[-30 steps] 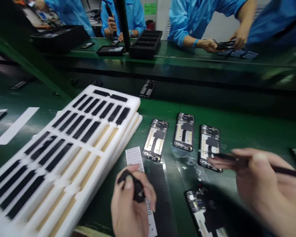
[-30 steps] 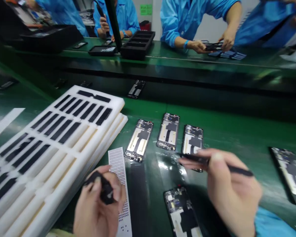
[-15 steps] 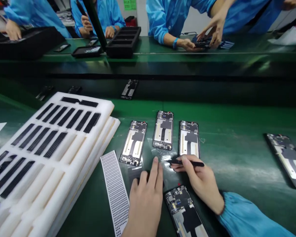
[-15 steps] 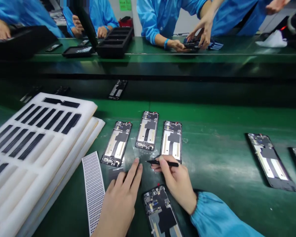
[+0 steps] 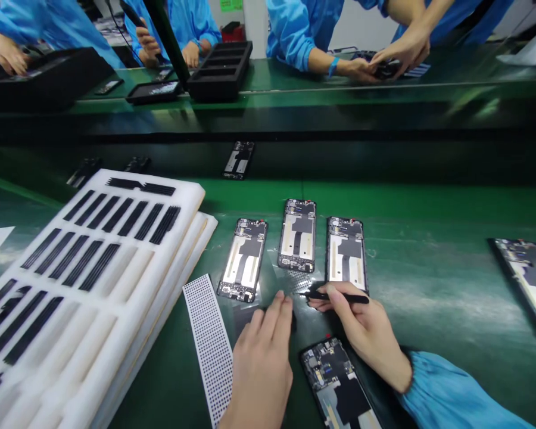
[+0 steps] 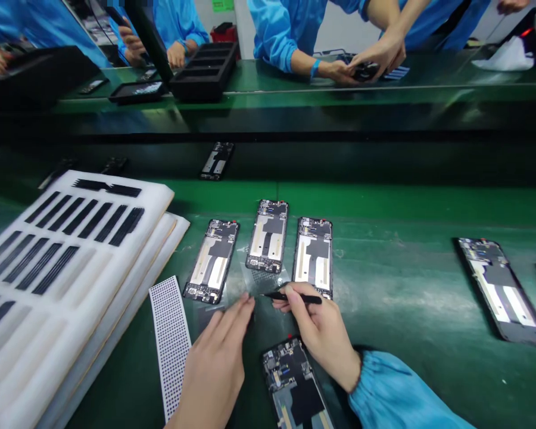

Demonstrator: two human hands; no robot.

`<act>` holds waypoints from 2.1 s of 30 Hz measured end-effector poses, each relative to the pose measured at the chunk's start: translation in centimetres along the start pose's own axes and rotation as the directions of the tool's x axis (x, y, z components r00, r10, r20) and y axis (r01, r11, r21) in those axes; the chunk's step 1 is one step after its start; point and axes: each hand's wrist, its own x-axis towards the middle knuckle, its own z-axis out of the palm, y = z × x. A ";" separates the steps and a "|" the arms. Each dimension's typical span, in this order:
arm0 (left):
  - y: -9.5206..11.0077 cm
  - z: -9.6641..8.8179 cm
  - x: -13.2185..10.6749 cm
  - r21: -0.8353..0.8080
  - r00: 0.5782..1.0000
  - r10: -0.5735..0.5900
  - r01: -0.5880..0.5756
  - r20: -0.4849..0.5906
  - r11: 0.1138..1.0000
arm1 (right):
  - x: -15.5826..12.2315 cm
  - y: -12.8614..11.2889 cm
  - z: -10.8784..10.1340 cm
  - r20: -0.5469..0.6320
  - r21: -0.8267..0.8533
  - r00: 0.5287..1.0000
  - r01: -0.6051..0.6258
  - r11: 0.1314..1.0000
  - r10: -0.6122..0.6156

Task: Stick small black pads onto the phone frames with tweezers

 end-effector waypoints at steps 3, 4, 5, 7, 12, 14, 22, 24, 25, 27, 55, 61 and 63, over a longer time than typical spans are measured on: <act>0.6 -1.1 -0.2 -0.709 0.918 -0.365 0.362 0.157 0.606 | -0.7 -1.3 -0.4 -0.041 0.042 0.999 0.022 0.999 -0.020; 0.9 -1.5 -0.3 -0.816 0.880 -0.373 0.435 0.295 0.381 | -1.0 -1.9 -0.6 -0.056 0.017 0.997 0.062 0.998 -0.061; 1.1 -1.8 -0.3 -0.856 0.854 -0.314 0.483 0.414 0.184 | -1.4 -2.5 -0.7 -0.067 -0.017 0.992 0.110 0.994 -0.111; 1.4 -2.2 -0.3 -0.850 0.838 -0.143 0.522 0.526 -0.064 | -2.1 -3.5 -0.9 -0.072 -0.059 0.979 0.189 0.980 -0.193; 1.5 -2.6 0.0 -0.824 0.843 -0.033 0.516 0.537 -0.234 | -2.6 -4.8 -1.0 -0.029 -0.046 0.976 0.215 0.975 -0.217; 1.5 -2.6 0.0 -0.818 0.839 -0.019 0.524 0.544 -0.238 | -2.5 -5.0 -1.2 -0.011 -0.077 0.976 0.216 0.973 -0.217; 1.5 -2.6 -0.2 -0.810 0.827 0.029 0.556 0.561 -0.185 | -2.6 -5.0 -1.8 0.054 -0.122 0.978 0.207 0.971 -0.202; 1.5 -2.5 -0.2 -0.812 0.830 0.042 0.554 0.557 -0.182 | -2.7 -5.0 -1.9 0.066 -0.128 0.974 0.223 0.966 -0.216; 1.5 -2.4 -0.2 -0.815 0.832 0.047 0.551 0.552 -0.183 | -2.7 -5.0 -1.9 0.072 -0.127 0.972 0.233 0.964 -0.225; 1.5 -2.4 -0.2 -0.817 0.831 0.050 0.554 0.554 -0.160 | -2.7 -5.1 -2.0 0.079 -0.123 0.968 0.246 0.961 -0.238; -5.4 -6.2 -13.6 0.410 0.993 0.116 -0.120 0.036 0.904 | -2.0 -4.6 6.0 0.688 -0.008 0.688 0.326 0.945 -0.231; -4.7 -5.0 -14.9 0.402 0.980 0.195 -0.194 0.039 0.895 | -3.4 -4.2 5.7 0.772 0.093 0.530 0.452 0.887 -0.350; -4.7 -4.7 -15.2 0.412 0.983 0.179 -0.181 0.044 0.893 | -3.4 -4.2 5.6 0.775 0.096 0.513 0.480 0.872 -0.368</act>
